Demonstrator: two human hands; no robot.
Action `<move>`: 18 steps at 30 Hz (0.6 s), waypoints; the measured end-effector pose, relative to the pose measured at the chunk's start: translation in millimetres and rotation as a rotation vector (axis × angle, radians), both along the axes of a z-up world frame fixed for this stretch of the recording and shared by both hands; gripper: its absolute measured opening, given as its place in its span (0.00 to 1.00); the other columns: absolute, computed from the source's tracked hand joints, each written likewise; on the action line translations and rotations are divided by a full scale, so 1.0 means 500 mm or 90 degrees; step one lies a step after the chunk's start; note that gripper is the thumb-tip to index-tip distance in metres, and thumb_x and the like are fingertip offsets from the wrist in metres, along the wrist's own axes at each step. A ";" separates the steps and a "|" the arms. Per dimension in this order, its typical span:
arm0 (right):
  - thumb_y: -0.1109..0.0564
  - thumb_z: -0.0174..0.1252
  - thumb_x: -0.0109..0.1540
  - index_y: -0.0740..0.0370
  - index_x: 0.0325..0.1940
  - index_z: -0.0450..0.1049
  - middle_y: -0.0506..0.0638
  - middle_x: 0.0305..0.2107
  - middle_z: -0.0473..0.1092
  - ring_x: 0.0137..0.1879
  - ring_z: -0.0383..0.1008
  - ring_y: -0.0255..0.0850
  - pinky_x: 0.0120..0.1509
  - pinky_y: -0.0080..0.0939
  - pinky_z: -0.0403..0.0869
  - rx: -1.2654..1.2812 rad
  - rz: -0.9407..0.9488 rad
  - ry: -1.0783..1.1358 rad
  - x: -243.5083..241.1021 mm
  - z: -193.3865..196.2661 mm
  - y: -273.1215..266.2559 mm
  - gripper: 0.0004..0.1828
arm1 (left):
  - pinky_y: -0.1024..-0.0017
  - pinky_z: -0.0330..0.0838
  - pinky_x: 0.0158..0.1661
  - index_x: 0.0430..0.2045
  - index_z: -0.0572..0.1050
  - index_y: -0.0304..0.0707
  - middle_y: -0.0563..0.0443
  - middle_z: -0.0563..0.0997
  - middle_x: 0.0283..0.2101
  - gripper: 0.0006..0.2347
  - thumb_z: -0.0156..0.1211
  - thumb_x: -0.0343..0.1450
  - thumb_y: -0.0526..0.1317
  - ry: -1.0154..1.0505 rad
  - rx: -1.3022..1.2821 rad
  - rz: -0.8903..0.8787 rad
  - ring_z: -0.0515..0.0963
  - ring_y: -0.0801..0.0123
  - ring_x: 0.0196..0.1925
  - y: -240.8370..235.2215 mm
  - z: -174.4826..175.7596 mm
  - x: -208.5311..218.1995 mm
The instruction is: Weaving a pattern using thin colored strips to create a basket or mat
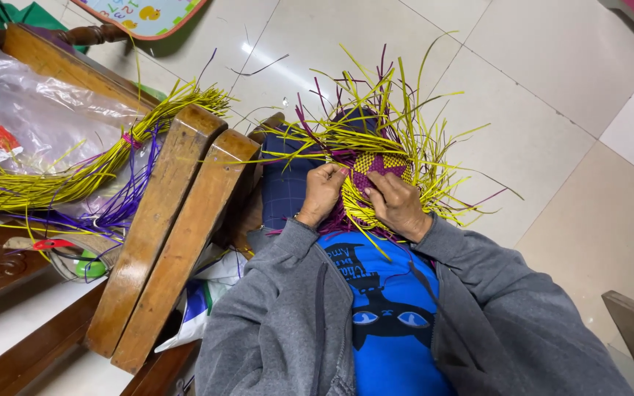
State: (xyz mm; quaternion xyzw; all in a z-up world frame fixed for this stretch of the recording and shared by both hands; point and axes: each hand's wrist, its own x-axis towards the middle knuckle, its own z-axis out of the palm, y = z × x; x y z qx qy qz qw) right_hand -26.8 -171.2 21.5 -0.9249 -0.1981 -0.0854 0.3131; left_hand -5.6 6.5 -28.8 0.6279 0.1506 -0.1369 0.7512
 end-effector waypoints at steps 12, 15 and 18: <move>0.55 0.58 0.59 0.58 0.47 0.75 0.51 0.20 0.63 0.26 0.73 0.51 0.26 0.46 0.72 -0.091 0.024 -0.026 0.006 -0.013 0.007 0.12 | 0.85 0.61 0.21 0.19 0.75 0.34 0.52 0.73 0.14 0.06 0.56 0.68 0.32 0.045 -0.076 0.035 0.69 0.78 0.17 -0.005 -0.052 -0.007; 0.55 0.57 0.60 0.57 0.47 0.75 0.51 0.21 0.64 0.26 0.73 0.52 0.27 0.47 0.73 -0.084 0.022 -0.018 0.005 -0.017 0.005 0.12 | 0.83 0.64 0.21 0.19 0.75 0.33 0.49 0.75 0.15 0.08 0.54 0.69 0.34 0.060 -0.118 0.055 0.72 0.76 0.17 -0.007 -0.051 -0.002; 0.54 0.56 0.60 0.57 0.48 0.74 0.52 0.21 0.64 0.27 0.73 0.52 0.27 0.47 0.73 -0.090 0.022 -0.017 0.006 -0.020 0.004 0.13 | 0.82 0.65 0.21 0.18 0.75 0.33 0.47 0.76 0.16 0.09 0.54 0.70 0.35 0.067 -0.138 0.077 0.73 0.74 0.18 -0.017 -0.079 -0.004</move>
